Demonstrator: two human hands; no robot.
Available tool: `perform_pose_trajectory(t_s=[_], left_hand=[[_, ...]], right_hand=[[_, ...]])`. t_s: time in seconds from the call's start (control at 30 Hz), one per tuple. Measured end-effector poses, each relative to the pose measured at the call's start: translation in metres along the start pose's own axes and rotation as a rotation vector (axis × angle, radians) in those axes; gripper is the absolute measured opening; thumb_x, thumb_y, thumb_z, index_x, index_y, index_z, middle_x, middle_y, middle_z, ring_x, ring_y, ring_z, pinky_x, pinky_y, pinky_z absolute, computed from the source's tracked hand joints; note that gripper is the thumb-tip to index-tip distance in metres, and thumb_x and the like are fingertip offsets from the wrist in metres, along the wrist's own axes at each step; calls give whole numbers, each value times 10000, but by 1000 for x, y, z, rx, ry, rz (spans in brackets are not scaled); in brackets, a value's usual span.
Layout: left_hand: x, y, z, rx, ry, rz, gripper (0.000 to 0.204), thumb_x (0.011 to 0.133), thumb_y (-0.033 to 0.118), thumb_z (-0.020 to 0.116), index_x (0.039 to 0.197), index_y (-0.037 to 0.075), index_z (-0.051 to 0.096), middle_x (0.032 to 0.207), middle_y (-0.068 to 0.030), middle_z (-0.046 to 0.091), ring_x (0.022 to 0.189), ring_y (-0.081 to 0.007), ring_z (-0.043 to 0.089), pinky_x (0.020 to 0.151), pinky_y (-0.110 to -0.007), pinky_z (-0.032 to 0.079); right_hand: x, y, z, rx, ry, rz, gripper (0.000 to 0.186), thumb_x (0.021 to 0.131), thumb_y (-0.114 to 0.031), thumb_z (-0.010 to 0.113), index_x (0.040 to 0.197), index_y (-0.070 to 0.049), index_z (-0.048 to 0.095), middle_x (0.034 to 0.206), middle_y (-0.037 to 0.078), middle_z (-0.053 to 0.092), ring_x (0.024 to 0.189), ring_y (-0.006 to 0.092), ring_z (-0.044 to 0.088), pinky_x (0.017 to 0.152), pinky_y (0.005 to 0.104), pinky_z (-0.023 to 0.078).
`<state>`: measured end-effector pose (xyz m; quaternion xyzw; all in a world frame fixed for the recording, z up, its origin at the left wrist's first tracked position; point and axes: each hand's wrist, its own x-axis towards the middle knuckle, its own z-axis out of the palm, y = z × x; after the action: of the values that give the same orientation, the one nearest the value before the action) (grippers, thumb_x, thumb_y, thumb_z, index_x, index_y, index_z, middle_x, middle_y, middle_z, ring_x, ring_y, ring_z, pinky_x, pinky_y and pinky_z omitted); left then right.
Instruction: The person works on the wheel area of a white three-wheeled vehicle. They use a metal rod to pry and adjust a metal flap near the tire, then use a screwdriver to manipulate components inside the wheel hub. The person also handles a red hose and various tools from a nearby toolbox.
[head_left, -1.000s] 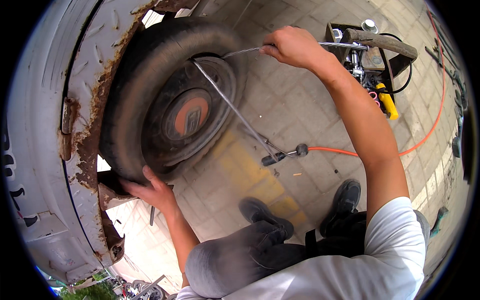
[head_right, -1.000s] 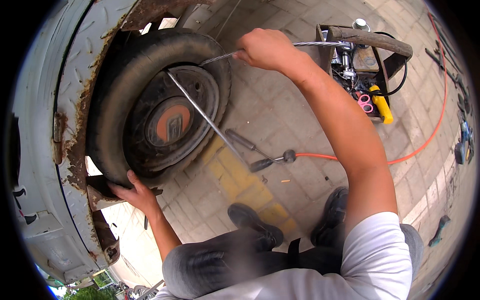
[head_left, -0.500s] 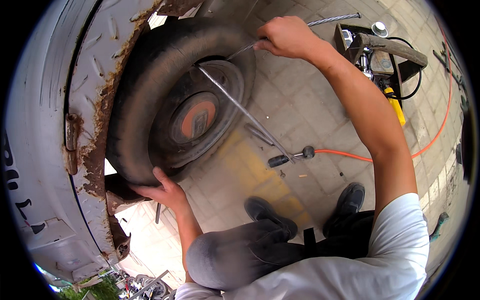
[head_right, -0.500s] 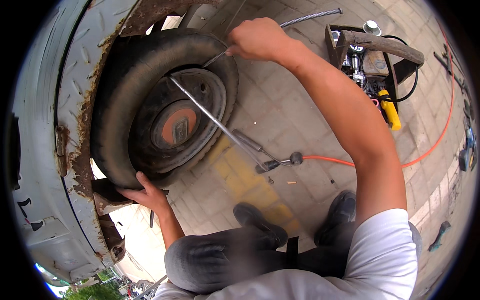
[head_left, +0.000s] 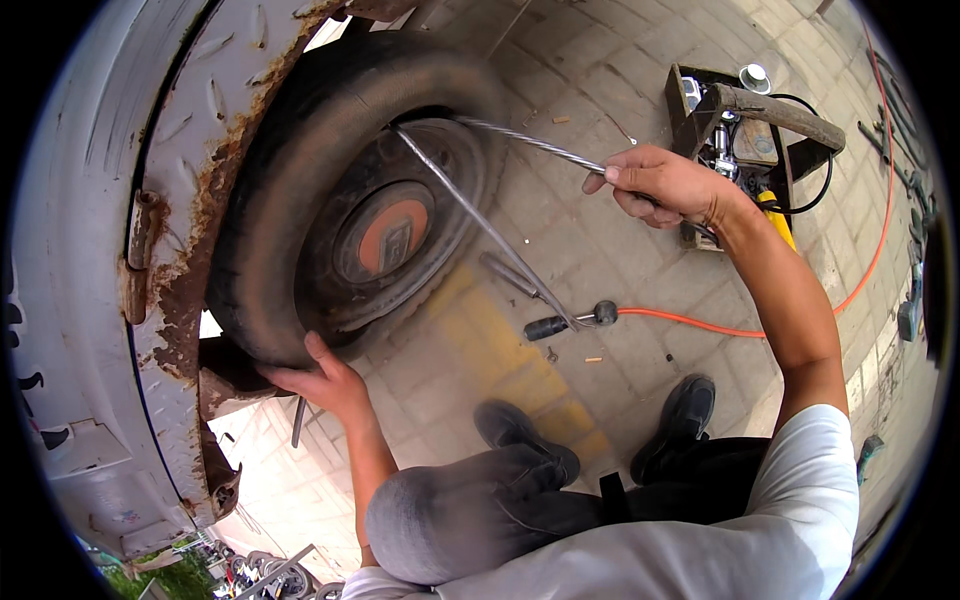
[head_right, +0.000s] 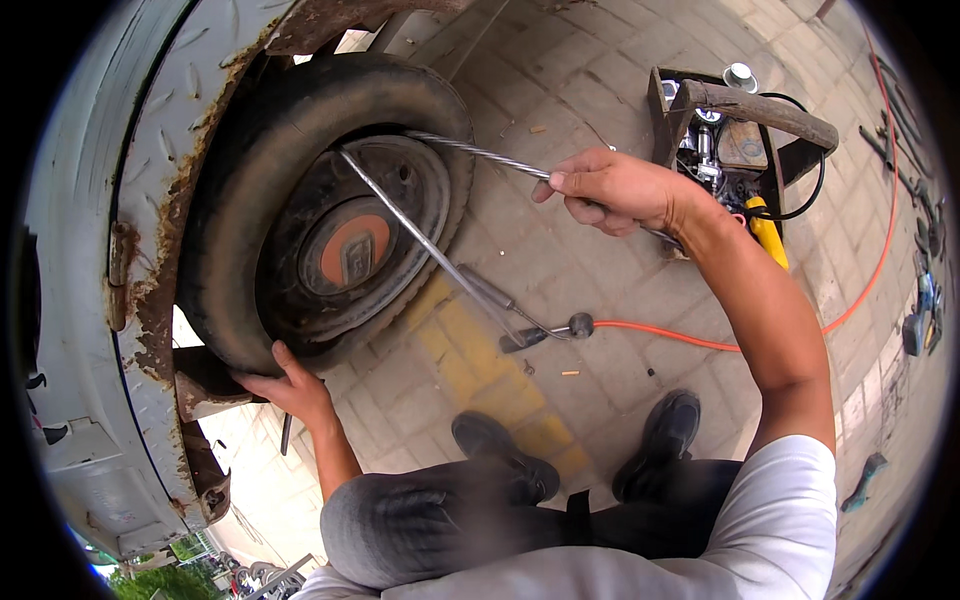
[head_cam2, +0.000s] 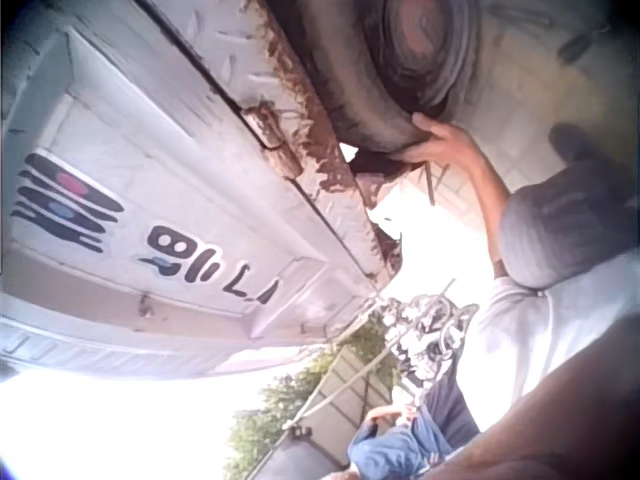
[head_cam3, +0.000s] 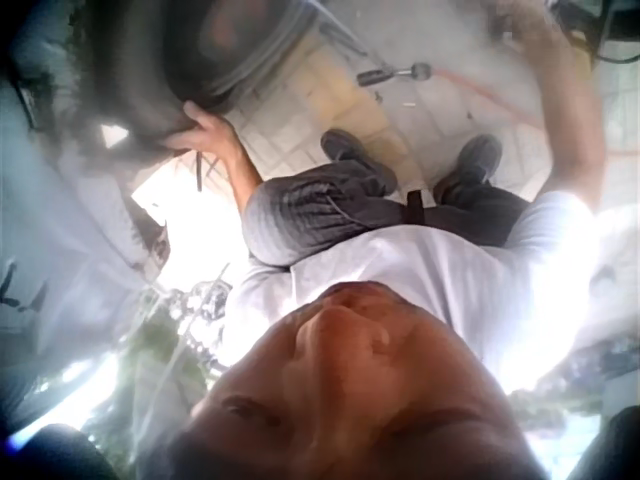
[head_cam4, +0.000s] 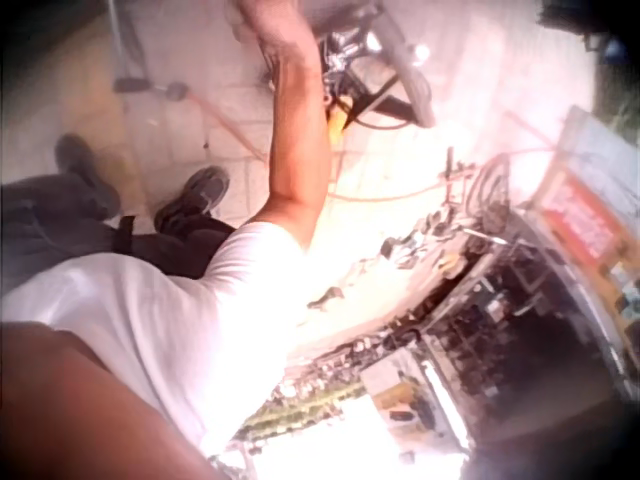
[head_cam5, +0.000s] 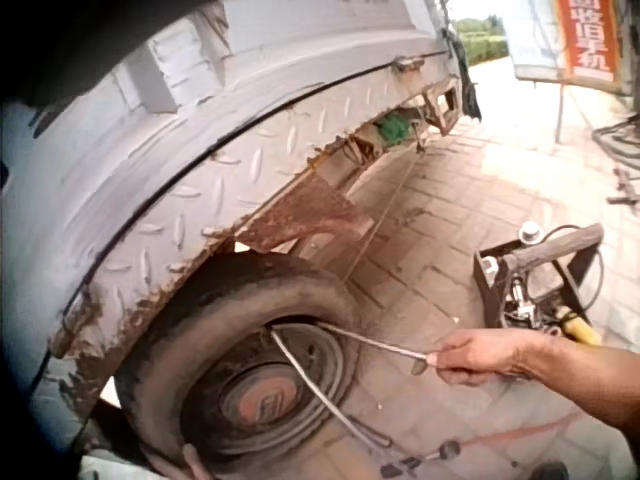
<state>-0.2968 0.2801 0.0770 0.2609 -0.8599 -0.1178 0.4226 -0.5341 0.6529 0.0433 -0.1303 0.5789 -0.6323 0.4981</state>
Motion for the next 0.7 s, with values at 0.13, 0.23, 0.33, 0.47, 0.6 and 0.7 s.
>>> perform_pose_trajectory(t_s=[0.13,0.23,0.33,0.47,0.6,0.7], left_hand=[[-6,-1,-3,25,2,20,880,905,392,593,1403,-139,98,1410,-336,215,1309,-389,288,1079,-436,237],[-9,0,2,-32,18,7,865,910,373,587,1408,-131,91,1415,-331,209,1316,-380,279,1085,-432,225],[-10,1,0,-19,9,14,850,916,354,581,1410,-128,86,1419,-329,204,1317,-374,280,1086,-428,221],[-7,-2,-3,-2,11,58,835,922,343,571,1410,-127,82,1416,-329,209,1313,-373,285,1084,-429,223],[-11,-9,-3,-56,-9,24,822,930,352,553,1403,-132,87,1402,-332,224,1304,-378,296,1077,-431,237],[-13,-15,0,-29,1,30,829,940,385,529,1386,-157,87,1383,-355,244,1278,-390,335,1065,-421,262]], right_hand=[[2,35,72,365,116,-58,318,998,-258,414,1081,33,515,568,-20,365,388,67,273,348,243,233],[13,49,121,556,247,-109,298,1000,-248,416,1067,23,517,577,-16,370,421,69,292,372,246,245],[55,97,174,432,456,-385,259,994,-255,433,948,-5,484,641,14,402,562,120,391,538,281,364],[137,130,226,120,862,-605,285,986,-282,455,891,-14,432,732,60,465,714,185,465,704,325,410],[182,121,244,158,703,-497,309,979,-296,468,892,-1,489,764,94,554,717,217,516,706,344,430],[186,87,228,93,409,-400,325,975,-302,473,912,10,541,788,94,609,740,201,560,715,343,448]])
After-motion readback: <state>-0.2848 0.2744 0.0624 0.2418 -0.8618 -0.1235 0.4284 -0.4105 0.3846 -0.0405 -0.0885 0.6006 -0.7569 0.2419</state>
